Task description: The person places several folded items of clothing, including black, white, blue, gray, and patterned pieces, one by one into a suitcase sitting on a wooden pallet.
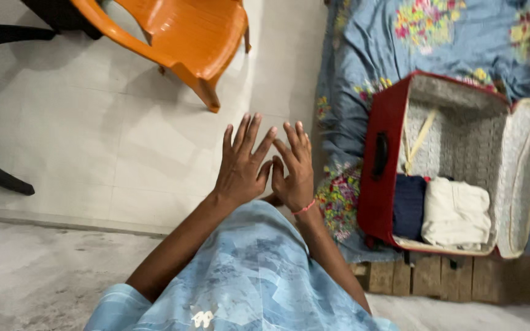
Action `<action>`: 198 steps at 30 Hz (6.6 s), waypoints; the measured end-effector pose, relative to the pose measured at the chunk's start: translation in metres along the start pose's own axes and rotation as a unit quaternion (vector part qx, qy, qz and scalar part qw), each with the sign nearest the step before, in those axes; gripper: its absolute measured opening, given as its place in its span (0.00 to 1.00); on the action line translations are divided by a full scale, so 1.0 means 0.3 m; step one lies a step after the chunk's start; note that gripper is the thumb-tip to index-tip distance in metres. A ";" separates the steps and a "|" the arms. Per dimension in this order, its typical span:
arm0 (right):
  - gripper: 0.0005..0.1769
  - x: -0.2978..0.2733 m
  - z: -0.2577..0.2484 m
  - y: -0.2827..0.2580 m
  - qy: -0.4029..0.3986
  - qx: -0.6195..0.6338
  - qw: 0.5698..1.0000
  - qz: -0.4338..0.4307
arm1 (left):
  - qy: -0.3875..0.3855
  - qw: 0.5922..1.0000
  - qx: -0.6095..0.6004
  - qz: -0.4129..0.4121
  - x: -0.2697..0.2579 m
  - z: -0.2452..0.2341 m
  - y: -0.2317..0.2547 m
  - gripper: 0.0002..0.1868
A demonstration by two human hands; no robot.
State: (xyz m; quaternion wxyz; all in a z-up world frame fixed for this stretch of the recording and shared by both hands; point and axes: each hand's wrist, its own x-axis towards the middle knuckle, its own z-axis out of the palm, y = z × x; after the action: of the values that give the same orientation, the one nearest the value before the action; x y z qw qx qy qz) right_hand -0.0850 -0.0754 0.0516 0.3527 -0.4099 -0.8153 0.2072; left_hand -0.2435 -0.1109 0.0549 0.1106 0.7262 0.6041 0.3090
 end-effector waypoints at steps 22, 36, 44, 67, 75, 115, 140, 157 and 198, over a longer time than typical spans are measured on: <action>0.32 0.413 0.736 -0.465 -0.237 0.199 0.939 -0.152 | 0.183 0.946 0.051 -0.262 -0.309 -0.413 -0.600 0.44; 0.28 0.979 1.272 -0.713 -0.314 0.228 0.872 -0.297 | 0.228 0.881 0.108 -0.401 -0.152 -0.802 -1.109 0.47; 0.34 1.139 1.553 -0.830 -0.346 0.225 0.867 -0.281 | 0.222 0.877 0.091 -0.417 -0.142 -0.901 -1.457 0.49; 0.38 1.679 2.267 -1.054 -0.337 0.163 0.904 -0.207 | 0.145 0.932 0.052 -0.328 0.026 -1.337 -2.395 0.48; 0.37 2.023 2.482 -0.952 -0.302 0.168 0.928 -0.141 | 0.075 0.953 0.098 -0.276 0.348 -1.429 -2.759 0.49; 0.30 3.696 2.448 0.151 0.000 0.020 0.994 0.105 | -0.188 0.978 -0.054 0.074 2.621 -1.117 -3.590 0.42; 0.37 4.266 1.666 1.194 0.196 0.055 0.958 0.203 | -0.183 0.909 -0.257 0.271 3.959 -0.295 -3.112 0.40; 0.35 4.342 1.220 1.732 0.440 -0.064 0.806 0.392 | -0.431 0.726 -0.272 0.461 4.674 0.330 -2.563 0.38; 0.56 2.905 0.525 2.961 0.616 -0.144 0.268 0.727 | -0.656 0.487 -0.063 0.574 4.451 1.991 -0.888 0.48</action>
State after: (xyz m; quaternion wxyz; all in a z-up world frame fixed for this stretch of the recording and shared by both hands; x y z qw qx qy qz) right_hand -0.1005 1.1402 -0.2569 0.3871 -0.8806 0.2671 -0.0581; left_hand -0.0056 1.3445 -0.1352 0.3184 0.8957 -0.2147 -0.2243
